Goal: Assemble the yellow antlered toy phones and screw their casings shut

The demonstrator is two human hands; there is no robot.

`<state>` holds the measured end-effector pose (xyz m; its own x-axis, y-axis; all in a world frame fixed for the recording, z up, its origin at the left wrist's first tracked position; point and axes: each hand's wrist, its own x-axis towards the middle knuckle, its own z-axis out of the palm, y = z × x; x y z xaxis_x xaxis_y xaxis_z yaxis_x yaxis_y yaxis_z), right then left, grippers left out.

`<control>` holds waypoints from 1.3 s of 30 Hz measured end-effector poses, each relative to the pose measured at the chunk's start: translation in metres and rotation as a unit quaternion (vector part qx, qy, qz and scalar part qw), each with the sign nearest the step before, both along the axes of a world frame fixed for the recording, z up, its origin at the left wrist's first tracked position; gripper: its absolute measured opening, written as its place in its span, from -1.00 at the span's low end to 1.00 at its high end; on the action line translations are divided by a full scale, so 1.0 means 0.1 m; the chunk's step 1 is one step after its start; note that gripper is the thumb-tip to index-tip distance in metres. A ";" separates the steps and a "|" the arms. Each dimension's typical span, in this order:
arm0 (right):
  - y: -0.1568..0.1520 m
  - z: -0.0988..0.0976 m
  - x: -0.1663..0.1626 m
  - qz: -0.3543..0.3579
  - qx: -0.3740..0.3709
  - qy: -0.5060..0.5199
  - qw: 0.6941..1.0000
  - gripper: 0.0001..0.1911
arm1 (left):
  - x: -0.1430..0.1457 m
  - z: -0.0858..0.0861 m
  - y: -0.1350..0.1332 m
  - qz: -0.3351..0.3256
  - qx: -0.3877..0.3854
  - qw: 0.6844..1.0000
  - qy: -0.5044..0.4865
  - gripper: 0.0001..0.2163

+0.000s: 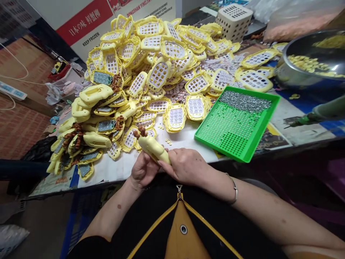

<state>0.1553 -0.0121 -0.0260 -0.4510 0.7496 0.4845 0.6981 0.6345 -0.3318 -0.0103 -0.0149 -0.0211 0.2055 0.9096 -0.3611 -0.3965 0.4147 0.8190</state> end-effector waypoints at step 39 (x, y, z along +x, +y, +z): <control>-0.11 -0.14 0.37 0.121 -0.042 0.168 0.977 -0.88 | 0.13 0.14 -0.08 -0.205 0.390 0.673 0.594 -0.82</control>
<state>0.1927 -0.0227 -0.0399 -0.4463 0.6835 0.5777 0.3734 0.7289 -0.5738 0.0027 -0.0229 -0.0071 0.4853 0.8721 0.0627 0.7464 -0.4506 0.4896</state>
